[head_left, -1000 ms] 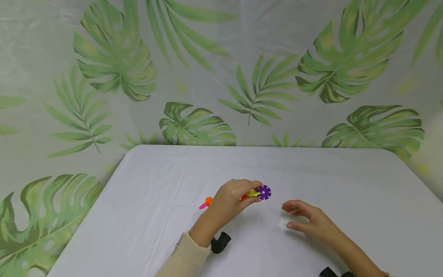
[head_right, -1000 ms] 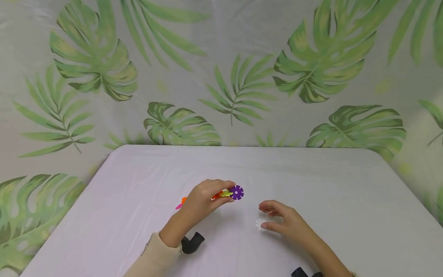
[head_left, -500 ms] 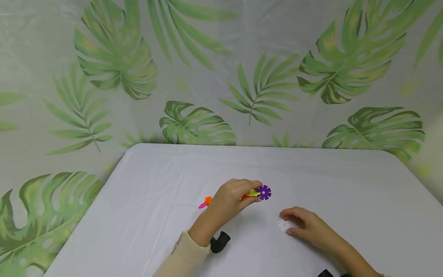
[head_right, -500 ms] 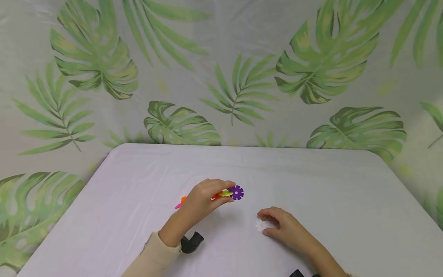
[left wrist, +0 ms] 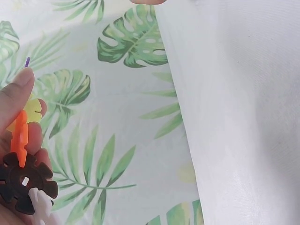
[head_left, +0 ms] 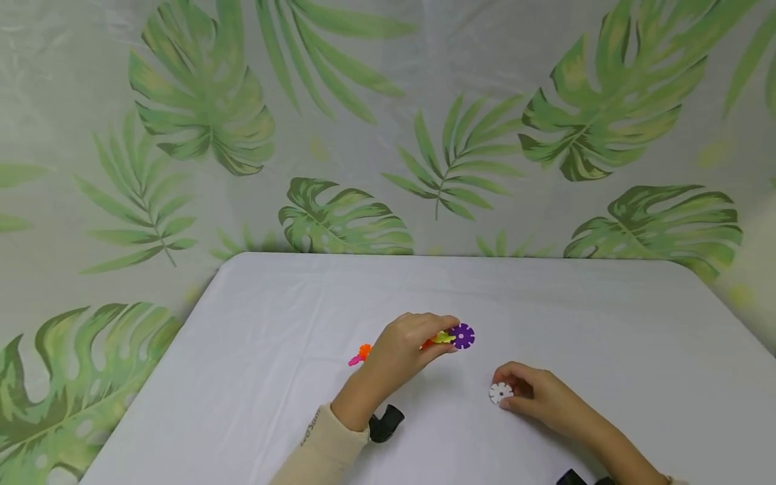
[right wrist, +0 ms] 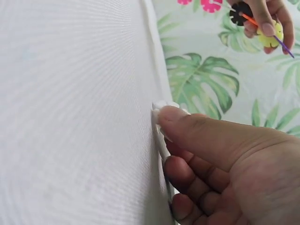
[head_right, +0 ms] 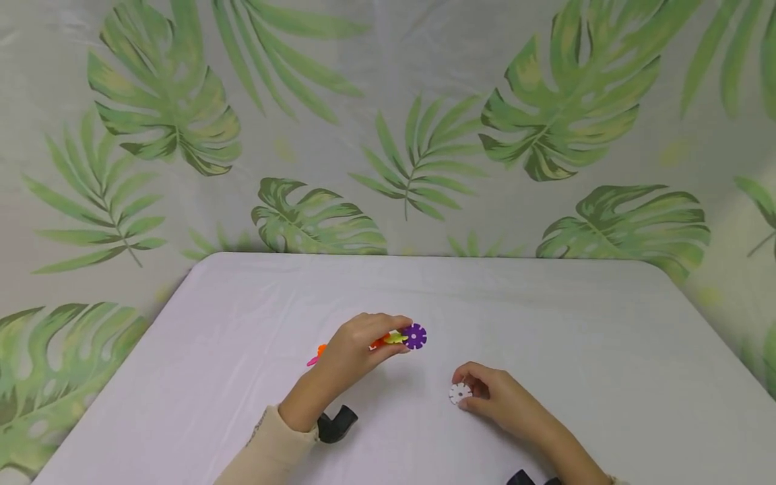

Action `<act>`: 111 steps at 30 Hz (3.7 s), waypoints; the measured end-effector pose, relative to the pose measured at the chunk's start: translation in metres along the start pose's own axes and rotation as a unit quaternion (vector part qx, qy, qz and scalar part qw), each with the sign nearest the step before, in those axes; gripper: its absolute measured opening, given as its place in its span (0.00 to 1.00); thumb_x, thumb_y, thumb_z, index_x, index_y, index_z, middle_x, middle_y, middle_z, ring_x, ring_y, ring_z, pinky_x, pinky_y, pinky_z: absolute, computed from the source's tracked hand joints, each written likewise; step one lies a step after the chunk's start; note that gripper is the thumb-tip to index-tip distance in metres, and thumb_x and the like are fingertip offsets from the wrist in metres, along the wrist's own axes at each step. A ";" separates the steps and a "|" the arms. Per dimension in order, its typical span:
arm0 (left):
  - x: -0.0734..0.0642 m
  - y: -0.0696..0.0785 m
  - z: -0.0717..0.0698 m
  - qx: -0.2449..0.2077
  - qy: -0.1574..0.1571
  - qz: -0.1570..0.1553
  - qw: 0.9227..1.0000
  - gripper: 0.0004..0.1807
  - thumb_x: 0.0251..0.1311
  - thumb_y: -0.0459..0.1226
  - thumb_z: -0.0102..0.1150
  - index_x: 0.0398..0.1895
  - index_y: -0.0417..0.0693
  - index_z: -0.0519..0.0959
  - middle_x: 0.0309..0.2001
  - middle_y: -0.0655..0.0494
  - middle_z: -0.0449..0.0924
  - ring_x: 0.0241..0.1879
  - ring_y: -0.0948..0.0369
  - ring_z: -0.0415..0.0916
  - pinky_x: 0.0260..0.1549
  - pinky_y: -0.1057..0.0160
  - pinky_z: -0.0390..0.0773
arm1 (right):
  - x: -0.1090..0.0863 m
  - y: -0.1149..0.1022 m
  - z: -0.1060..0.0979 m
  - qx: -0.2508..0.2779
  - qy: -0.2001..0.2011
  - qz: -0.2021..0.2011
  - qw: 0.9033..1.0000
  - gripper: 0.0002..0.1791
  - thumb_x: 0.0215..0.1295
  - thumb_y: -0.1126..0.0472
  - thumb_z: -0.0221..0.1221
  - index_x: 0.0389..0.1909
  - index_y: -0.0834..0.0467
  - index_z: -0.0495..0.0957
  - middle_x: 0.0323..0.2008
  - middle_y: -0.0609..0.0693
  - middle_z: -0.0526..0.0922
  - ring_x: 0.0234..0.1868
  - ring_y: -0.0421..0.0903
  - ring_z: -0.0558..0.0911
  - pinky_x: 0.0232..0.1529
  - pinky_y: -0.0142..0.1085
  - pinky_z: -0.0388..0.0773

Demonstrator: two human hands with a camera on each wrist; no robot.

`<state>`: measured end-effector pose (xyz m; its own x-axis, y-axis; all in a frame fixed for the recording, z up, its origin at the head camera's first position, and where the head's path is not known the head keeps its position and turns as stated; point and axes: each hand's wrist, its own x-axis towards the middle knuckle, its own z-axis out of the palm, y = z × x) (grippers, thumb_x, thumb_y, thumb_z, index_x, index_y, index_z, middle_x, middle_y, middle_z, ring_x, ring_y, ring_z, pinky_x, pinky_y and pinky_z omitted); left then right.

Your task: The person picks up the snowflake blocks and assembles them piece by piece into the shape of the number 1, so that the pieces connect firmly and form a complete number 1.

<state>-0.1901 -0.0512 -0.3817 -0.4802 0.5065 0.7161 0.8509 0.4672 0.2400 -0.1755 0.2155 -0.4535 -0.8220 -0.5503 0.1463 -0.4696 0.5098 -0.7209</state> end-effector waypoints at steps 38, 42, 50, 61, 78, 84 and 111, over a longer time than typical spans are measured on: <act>0.000 -0.002 0.000 0.003 -0.010 -0.003 1.000 0.21 0.44 0.39 0.68 0.44 0.45 0.79 0.41 0.58 0.80 0.41 0.65 0.76 0.46 0.72 0.70 | 0.041 -0.069 -0.036 0.077 0.152 -0.173 0.970 0.14 0.53 0.78 0.57 0.37 0.59 0.73 0.34 0.48 0.77 0.34 0.44 0.80 0.34 0.29 0.77; 0.000 -0.002 0.000 0.003 -0.004 0.002 1.000 0.21 0.44 0.39 0.68 0.44 0.44 0.79 0.40 0.57 0.80 0.41 0.65 0.77 0.45 0.71 0.70 | 0.043 -0.071 -0.035 0.094 0.144 -0.189 0.967 0.15 0.52 0.81 0.55 0.37 0.62 0.73 0.34 0.52 0.78 0.36 0.43 0.79 0.36 0.29 0.76; -0.002 -0.002 0.002 0.000 0.005 0.005 1.000 0.20 0.44 0.39 0.69 0.43 0.43 0.79 0.40 0.57 0.81 0.40 0.65 0.77 0.45 0.72 0.70 | 0.043 -0.069 -0.033 0.101 0.144 -0.185 0.967 0.14 0.52 0.82 0.55 0.36 0.63 0.74 0.34 0.52 0.78 0.38 0.42 0.78 0.38 0.29 0.76; -0.005 -0.002 -0.001 -0.002 0.011 -0.001 1.000 0.20 0.43 0.38 0.69 0.42 0.42 0.80 0.38 0.57 0.81 0.39 0.65 0.77 0.44 0.73 0.70 | 0.045 -0.068 -0.030 0.115 0.130 -0.175 0.969 0.11 0.51 0.81 0.56 0.34 0.65 0.74 0.35 0.53 0.78 0.39 0.45 0.76 0.40 0.31 0.76; -0.001 -0.002 0.001 0.006 0.006 0.017 1.000 0.19 0.45 0.40 0.68 0.42 0.43 0.80 0.39 0.57 0.81 0.38 0.65 0.77 0.44 0.73 0.70 | 0.046 -0.065 -0.026 0.137 0.165 -0.246 0.945 0.17 0.45 0.87 0.56 0.32 0.65 0.77 0.33 0.57 0.80 0.40 0.44 0.78 0.41 0.30 0.75; -0.001 -0.001 0.003 -0.012 0.002 0.000 1.000 0.19 0.43 0.37 0.69 0.42 0.44 0.80 0.39 0.57 0.81 0.37 0.65 0.77 0.43 0.73 0.70 | 0.046 -0.072 -0.025 0.125 0.184 -0.260 0.939 0.20 0.38 0.90 0.56 0.29 0.67 0.78 0.31 0.53 0.82 0.35 0.43 0.80 0.38 0.29 0.76; -0.004 0.000 -0.002 -0.115 -0.017 -0.052 0.992 0.20 0.49 0.35 0.65 0.47 0.42 0.78 0.43 0.55 0.80 0.41 0.64 0.76 0.44 0.70 0.72 | 0.048 -0.071 -0.024 0.153 0.219 -0.195 0.944 0.12 0.49 0.81 0.57 0.35 0.68 0.75 0.32 0.57 0.78 0.35 0.44 0.78 0.38 0.32 0.77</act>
<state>-0.1881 -0.0543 -0.3834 -0.5707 0.4914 0.6579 0.8211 0.3420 0.4569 -0.1897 0.1691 -0.3792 -0.6923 -0.2959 0.6581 -0.7035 0.0739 -0.7068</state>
